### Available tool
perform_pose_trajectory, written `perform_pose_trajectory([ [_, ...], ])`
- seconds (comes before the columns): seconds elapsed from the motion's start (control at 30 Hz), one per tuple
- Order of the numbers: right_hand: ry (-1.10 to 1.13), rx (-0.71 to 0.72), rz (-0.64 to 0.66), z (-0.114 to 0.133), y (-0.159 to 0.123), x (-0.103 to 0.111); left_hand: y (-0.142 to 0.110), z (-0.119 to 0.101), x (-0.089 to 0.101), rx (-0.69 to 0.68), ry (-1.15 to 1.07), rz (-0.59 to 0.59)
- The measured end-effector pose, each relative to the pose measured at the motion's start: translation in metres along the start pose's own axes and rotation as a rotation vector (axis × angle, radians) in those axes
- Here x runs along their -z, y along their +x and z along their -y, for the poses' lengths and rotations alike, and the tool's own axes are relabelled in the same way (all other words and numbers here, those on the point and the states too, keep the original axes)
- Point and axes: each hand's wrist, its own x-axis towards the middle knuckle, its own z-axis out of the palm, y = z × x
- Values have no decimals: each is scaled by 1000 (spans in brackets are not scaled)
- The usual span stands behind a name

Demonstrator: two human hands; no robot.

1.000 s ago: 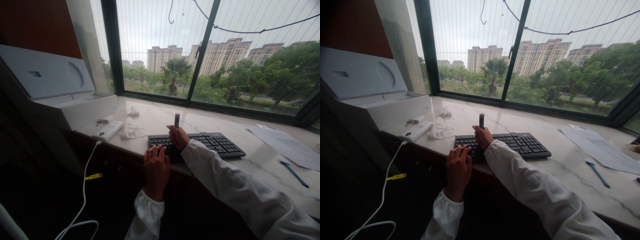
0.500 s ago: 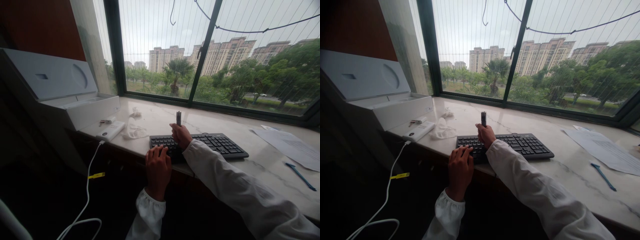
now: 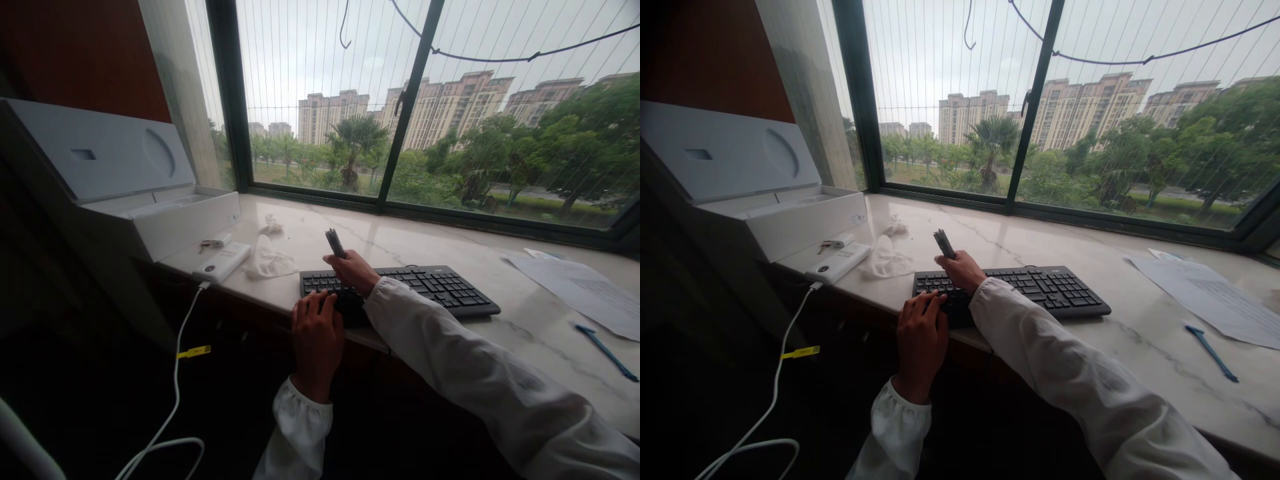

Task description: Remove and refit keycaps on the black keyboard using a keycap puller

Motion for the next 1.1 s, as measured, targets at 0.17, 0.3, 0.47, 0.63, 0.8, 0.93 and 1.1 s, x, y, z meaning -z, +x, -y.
perform_pose_trajectory([
  [0.17,158,-44,143,4,0,0,0,0,0,3,-10,-2],
  [0.3,212,-93,260,4,2,5,-1,0,0,10,-13,-2],
  [0.47,284,-119,311,0,5,9,0,0,0,16,-11,-1],
  [0.63,324,-134,298,-5,6,8,0,0,0,19,-9,0],
  [0.8,355,-135,265,-7,7,7,0,0,-1,13,-7,-6],
  [0.93,330,-128,277,-6,8,4,0,-1,-1,9,5,-15],
  [1.1,128,-127,343,0,9,-7,0,-1,0,6,33,0],
])
